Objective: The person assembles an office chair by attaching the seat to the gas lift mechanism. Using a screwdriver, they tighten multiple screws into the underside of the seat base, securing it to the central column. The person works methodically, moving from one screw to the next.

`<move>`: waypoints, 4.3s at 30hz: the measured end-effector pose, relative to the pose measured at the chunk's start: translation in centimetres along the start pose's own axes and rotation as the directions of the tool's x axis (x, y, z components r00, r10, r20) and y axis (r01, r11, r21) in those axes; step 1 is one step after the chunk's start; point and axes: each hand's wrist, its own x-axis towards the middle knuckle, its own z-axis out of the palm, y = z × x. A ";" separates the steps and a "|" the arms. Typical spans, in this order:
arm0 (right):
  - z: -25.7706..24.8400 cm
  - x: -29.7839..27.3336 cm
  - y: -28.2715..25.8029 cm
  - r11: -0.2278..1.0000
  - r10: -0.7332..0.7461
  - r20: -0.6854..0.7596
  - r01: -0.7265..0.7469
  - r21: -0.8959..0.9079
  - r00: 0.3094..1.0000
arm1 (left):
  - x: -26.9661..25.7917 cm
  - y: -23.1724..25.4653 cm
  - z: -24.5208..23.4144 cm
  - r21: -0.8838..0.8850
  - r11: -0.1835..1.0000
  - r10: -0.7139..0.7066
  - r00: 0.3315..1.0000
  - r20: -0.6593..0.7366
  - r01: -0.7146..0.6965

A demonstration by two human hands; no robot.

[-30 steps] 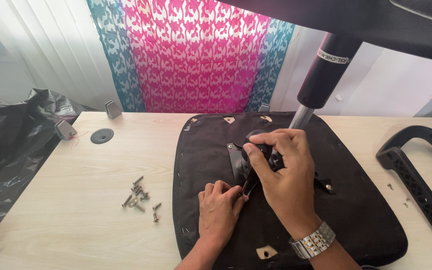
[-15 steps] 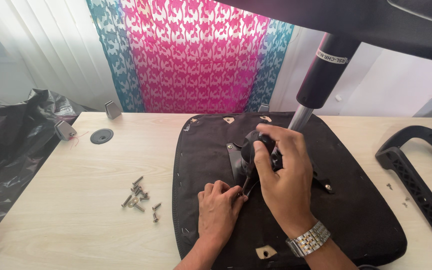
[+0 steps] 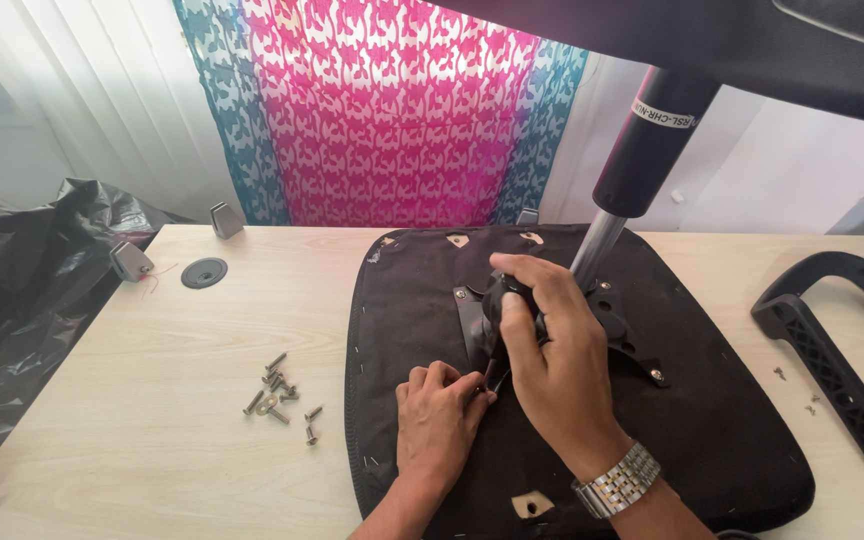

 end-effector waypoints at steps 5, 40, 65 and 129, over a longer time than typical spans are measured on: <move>0.2 -0.4 0.3 0.999 0.047 0.029 -0.046 -0.020 0.998 | -0.1 0.0 -0.1 -0.012 1.000 0.019 1.000 -0.023 -0.019; -0.5 -0.4 0.6 0.994 0.091 0.073 -0.087 -0.060 0.993 | -0.3 -0.2 0.7 0.071 0.986 0.153 0.988 -0.031 -0.151; -2.5 -1.1 0.9 0.945 0.302 -0.102 -0.284 0.160 0.948 | 0.5 -1.5 -2.0 -0.377 0.874 -0.261 0.950 0.170 0.308; -5.9 -11.3 3.3 0.602 0.758 -0.414 -0.785 0.147 0.504 | -2.2 -11.2 -5.6 -0.291 0.649 -0.602 0.708 0.370 0.703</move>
